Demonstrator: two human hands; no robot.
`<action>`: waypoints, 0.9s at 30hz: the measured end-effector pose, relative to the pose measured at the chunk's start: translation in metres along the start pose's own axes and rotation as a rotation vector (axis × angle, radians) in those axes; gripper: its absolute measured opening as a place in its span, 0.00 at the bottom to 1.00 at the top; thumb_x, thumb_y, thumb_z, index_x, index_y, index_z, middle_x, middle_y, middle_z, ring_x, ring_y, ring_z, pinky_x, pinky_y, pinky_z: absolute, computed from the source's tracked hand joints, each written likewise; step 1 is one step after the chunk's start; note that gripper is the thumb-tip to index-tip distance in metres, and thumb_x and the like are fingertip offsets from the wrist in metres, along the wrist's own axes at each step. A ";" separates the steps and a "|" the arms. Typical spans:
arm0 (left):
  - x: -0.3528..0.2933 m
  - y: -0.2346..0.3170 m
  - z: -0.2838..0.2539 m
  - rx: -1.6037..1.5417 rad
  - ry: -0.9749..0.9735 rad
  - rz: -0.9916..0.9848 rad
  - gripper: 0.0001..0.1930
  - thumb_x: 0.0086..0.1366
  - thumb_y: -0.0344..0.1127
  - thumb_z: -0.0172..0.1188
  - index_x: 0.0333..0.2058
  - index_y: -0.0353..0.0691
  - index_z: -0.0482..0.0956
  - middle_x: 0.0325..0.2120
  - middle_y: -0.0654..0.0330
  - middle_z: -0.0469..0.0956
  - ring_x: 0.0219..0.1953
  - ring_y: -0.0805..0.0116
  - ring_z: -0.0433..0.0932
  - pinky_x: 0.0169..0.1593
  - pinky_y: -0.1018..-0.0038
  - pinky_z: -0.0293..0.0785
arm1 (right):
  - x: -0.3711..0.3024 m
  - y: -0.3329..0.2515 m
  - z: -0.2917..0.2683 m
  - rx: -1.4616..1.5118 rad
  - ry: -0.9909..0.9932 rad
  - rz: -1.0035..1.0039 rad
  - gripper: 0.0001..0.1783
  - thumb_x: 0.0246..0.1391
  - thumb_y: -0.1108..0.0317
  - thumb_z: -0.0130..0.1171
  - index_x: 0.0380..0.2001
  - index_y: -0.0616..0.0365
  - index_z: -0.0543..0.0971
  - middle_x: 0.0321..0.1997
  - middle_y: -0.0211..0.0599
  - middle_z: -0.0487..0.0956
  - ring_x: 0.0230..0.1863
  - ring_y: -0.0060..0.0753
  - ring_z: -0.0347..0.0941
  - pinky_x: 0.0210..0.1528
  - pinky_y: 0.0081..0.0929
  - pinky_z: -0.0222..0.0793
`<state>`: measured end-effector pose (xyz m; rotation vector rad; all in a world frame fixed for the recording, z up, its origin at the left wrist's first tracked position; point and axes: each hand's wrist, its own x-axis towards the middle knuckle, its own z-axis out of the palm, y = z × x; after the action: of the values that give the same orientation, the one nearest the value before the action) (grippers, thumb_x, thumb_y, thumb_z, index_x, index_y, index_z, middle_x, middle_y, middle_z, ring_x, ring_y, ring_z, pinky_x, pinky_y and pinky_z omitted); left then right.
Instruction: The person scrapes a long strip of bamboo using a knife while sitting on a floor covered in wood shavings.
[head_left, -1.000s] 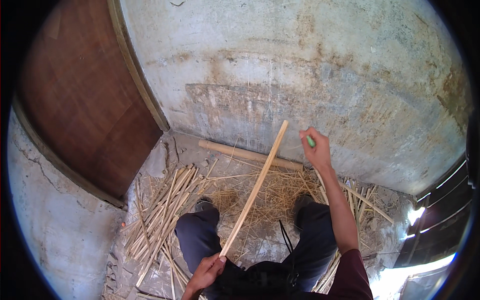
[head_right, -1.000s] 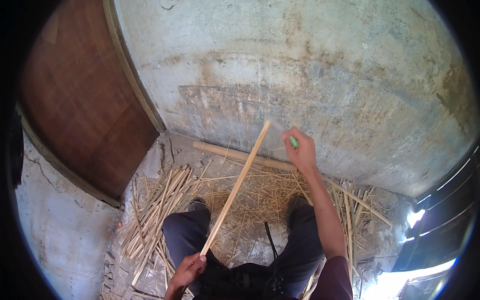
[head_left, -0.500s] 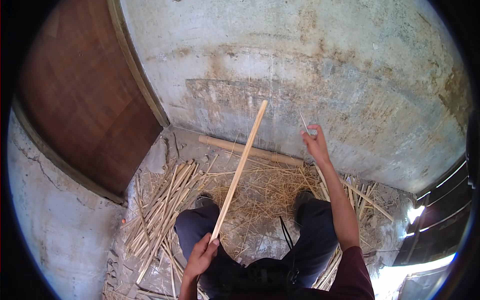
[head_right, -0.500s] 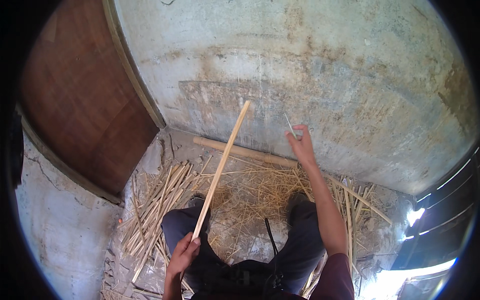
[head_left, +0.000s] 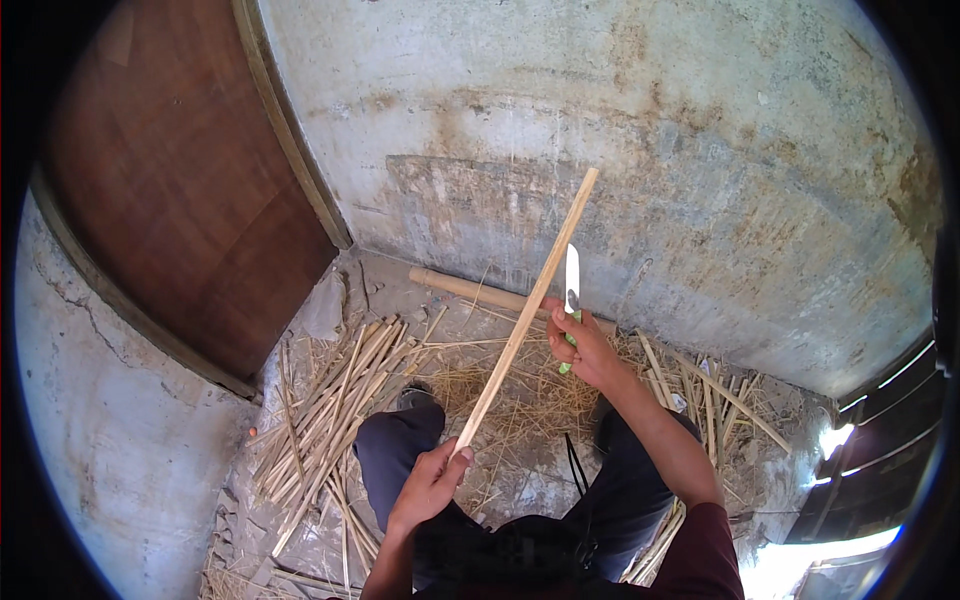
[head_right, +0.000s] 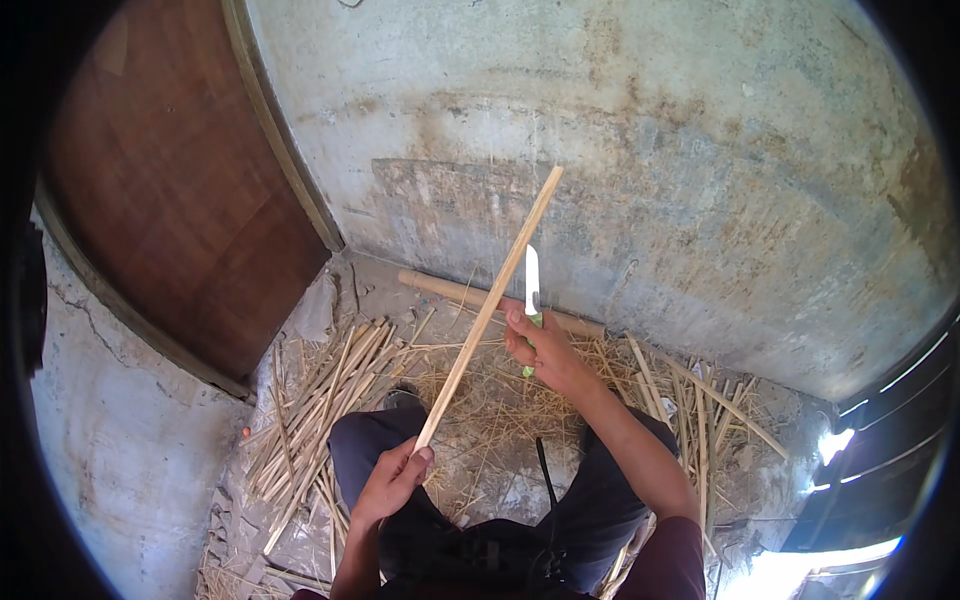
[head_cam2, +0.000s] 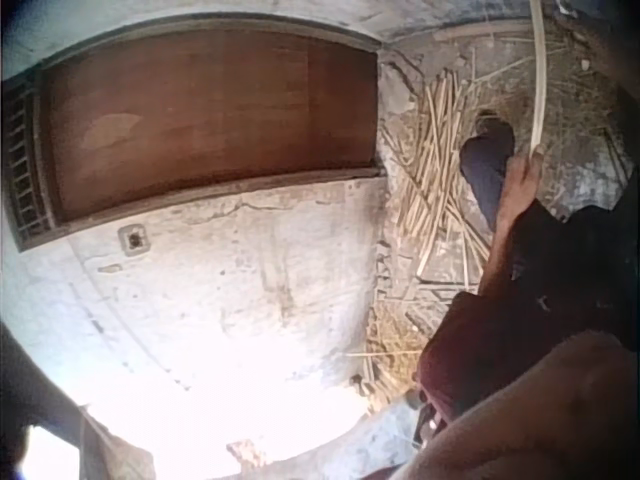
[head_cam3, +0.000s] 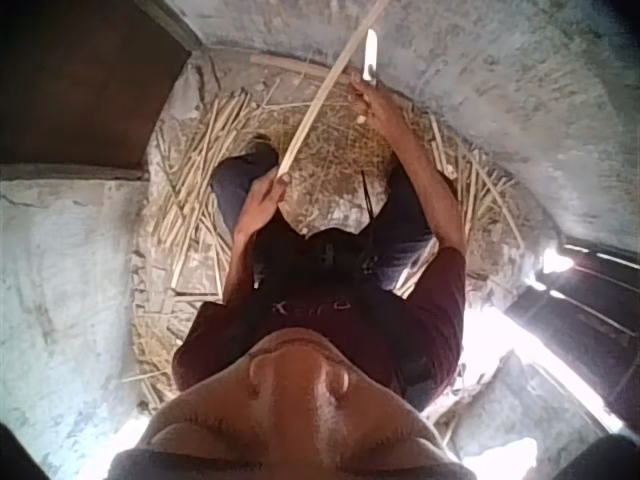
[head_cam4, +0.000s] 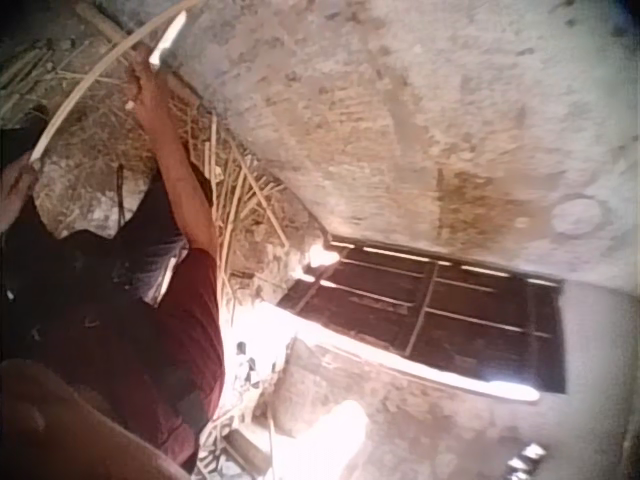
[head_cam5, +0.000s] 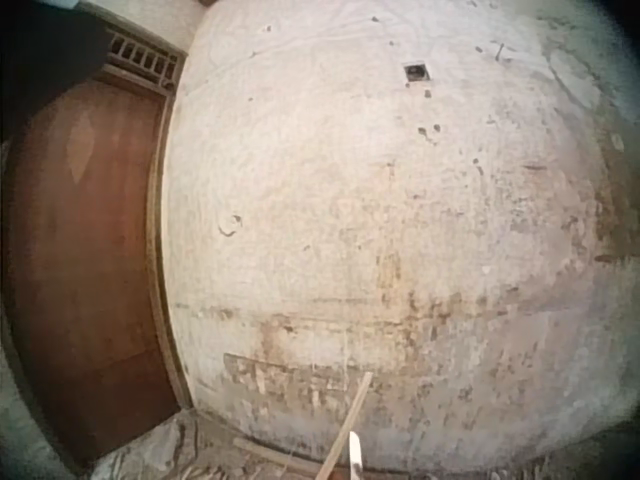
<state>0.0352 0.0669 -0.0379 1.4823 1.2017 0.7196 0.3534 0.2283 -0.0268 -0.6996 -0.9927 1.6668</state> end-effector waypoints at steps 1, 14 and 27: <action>0.000 0.004 -0.001 0.014 -0.006 0.005 0.15 0.83 0.42 0.53 0.38 0.39 0.77 0.21 0.71 0.67 0.24 0.81 0.64 0.29 0.75 0.60 | 0.000 -0.001 -0.001 0.000 -0.001 -0.002 0.31 0.77 0.50 0.57 0.68 0.64 0.71 0.28 0.25 0.76 0.15 0.10 0.52 0.18 0.19 0.48; -0.001 0.063 -0.046 0.743 0.387 0.076 0.13 0.75 0.43 0.63 0.41 0.38 0.83 0.20 0.46 0.80 0.26 0.43 0.83 0.33 0.53 0.75 | -0.008 -0.038 -0.007 -0.953 0.275 -0.261 0.17 0.71 0.56 0.66 0.46 0.60 0.90 0.40 0.38 0.87 0.22 0.25 0.75 0.30 0.30 0.70; 0.006 0.154 -0.094 1.245 0.179 0.272 0.12 0.65 0.44 0.71 0.41 0.45 0.86 0.26 0.53 0.85 0.32 0.48 0.86 0.41 0.52 0.81 | -0.004 0.002 0.012 -1.068 -0.377 -0.200 0.20 0.64 0.53 0.73 0.47 0.59 0.89 0.38 0.33 0.88 0.40 0.31 0.81 0.45 0.33 0.76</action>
<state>0.0003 0.1134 0.1327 2.6677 1.7230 0.2140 0.3440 0.2206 -0.0227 -0.9164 -2.1923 1.0117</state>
